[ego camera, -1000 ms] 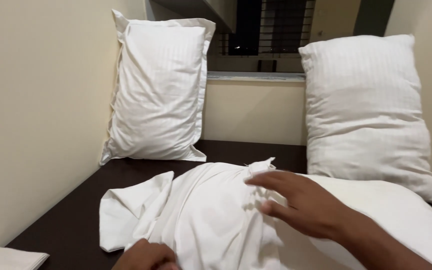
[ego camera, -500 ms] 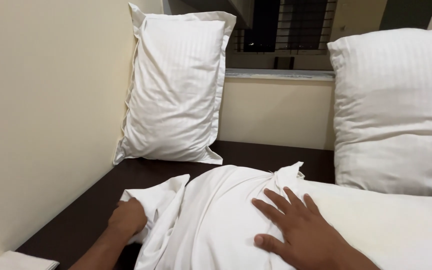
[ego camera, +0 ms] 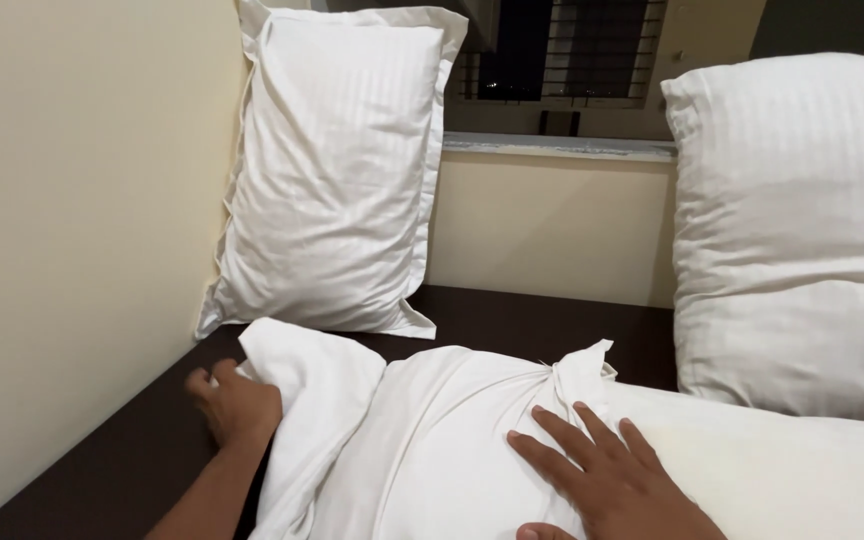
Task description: The person inserts a white pillow into a white pillowcase by hand. They repeatedly pull the case over the pillow, tuck the corners, and smooth the fabric to fit the pillow inside.
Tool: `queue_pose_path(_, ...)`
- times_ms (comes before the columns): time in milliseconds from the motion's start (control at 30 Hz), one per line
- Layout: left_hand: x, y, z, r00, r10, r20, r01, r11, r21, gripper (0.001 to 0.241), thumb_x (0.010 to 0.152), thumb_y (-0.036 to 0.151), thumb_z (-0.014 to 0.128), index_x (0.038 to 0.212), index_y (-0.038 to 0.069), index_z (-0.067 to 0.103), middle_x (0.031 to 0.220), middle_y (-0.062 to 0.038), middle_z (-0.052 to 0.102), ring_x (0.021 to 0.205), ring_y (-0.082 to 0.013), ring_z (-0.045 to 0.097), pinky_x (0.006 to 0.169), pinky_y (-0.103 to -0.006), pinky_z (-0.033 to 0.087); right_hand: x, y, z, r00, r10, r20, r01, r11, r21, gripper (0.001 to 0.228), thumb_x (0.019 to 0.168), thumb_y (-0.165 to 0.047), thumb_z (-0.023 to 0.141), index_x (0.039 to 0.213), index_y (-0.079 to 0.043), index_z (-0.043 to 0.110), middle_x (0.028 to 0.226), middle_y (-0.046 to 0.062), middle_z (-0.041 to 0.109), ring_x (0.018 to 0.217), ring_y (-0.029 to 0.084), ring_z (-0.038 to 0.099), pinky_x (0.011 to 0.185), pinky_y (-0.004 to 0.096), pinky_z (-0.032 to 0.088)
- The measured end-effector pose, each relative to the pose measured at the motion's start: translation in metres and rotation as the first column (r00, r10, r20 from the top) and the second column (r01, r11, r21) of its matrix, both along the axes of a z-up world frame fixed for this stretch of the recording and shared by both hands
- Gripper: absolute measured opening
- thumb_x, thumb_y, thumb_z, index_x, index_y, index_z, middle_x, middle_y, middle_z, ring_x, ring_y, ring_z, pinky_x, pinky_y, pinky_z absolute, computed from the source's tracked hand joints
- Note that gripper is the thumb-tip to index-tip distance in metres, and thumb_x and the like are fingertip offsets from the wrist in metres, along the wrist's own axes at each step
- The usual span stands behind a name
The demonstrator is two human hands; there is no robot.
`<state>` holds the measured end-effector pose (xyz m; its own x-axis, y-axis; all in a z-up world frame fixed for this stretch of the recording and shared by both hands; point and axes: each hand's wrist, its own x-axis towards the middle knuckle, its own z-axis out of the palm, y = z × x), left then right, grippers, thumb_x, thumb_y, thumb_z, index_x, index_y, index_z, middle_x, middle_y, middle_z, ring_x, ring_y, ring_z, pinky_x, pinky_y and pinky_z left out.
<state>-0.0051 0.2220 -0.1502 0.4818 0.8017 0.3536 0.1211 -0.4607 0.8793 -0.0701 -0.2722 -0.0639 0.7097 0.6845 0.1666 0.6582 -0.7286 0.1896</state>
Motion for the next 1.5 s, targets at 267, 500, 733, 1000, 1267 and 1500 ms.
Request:
queue_pose_path(267,-0.019,-0.055,0.101,0.981,-0.095,-0.167,0.133,0.964,0.232,0.050,0.098,0.036,0.063,0.141,0.010,0.058,0.148,-0.021,0.046,0.132,-0.0413,0.053,0.111,-0.0490,0.045,0.005,-0.004,-0.010,0.989,0.101,0.111,-0.112,0.990,0.090,0.088,0.090,-0.083,0.045,0.162,-0.035,0.030,0.171,0.009,0.022,0.154,0.045,0.010,0.118,0.072,0.010)
queue_pose_path(500,0.044,-0.081,0.074,0.709,-0.546,-0.446,0.695,0.648,0.312,0.071,0.095,0.056,0.065,0.146,0.009,0.050,0.150,-0.020,0.051,0.135,-0.0340,0.050,0.111,-0.0438,0.041,0.004,-0.005,-0.010,0.984,0.117,0.131,-0.132,0.986,0.106,0.087,0.091,-0.083,0.046,0.161,-0.034,0.032,0.171,0.008,0.023,0.154,0.045,0.011,0.119,0.072,0.009)
queue_pose_path(733,-0.001,-0.062,0.111,0.647,-0.461,-0.607,0.660,0.737,0.145,0.064,0.081,0.055,0.079,0.114,0.000,0.072,0.111,-0.021,0.076,0.096,-0.0301,0.073,0.087,-0.0393,0.058,-0.013,-0.002,0.006,0.991,0.105,0.083,-0.116,0.983,0.142,0.084,0.093,-0.080,0.042,0.162,-0.034,0.033,0.172,0.007,0.023,0.157,0.040,0.008,0.122,0.066,0.006)
queue_pose_path(1000,-0.088,0.091,0.149,0.773,-0.520,-0.364,0.577,0.815,0.060,0.026,0.074,0.008,0.069,0.098,0.004,0.074,0.089,-0.009,0.073,0.080,-0.0210,0.067,0.071,-0.0385,0.056,-0.018,0.001,0.015,0.997,0.044,-0.065,-0.038,0.994,0.100,0.084,0.094,-0.081,0.035,0.163,-0.034,0.028,0.175,0.006,0.016,0.159,0.035,0.000,0.119,0.062,0.000)
queue_pose_path(1267,-0.157,0.258,0.097,0.107,-0.105,-0.989,0.216,0.973,-0.080,0.028,0.087,0.002,0.076,0.114,0.006,0.069,0.091,-0.008,0.071,0.074,-0.0198,0.067,0.077,-0.0440,0.067,-0.019,0.002,0.015,0.395,0.123,0.911,-0.204,0.978,-0.044,0.085,0.098,-0.084,0.017,0.165,-0.032,0.018,0.173,0.000,0.013,0.163,0.024,0.006,0.131,0.041,0.004)
queue_pose_path(1500,-0.201,0.122,0.132,0.082,0.418,-0.905,0.201,0.882,0.426,0.039,0.100,0.016,0.056,0.135,0.018,0.071,0.139,-0.005,0.070,0.119,-0.0221,0.068,0.102,-0.0468,0.055,-0.010,0.000,0.008,1.000,0.011,-0.023,-0.009,0.998,0.069,0.084,0.093,-0.081,0.035,0.164,-0.038,0.026,0.175,0.003,0.015,0.159,0.032,0.001,0.119,0.060,-0.001)
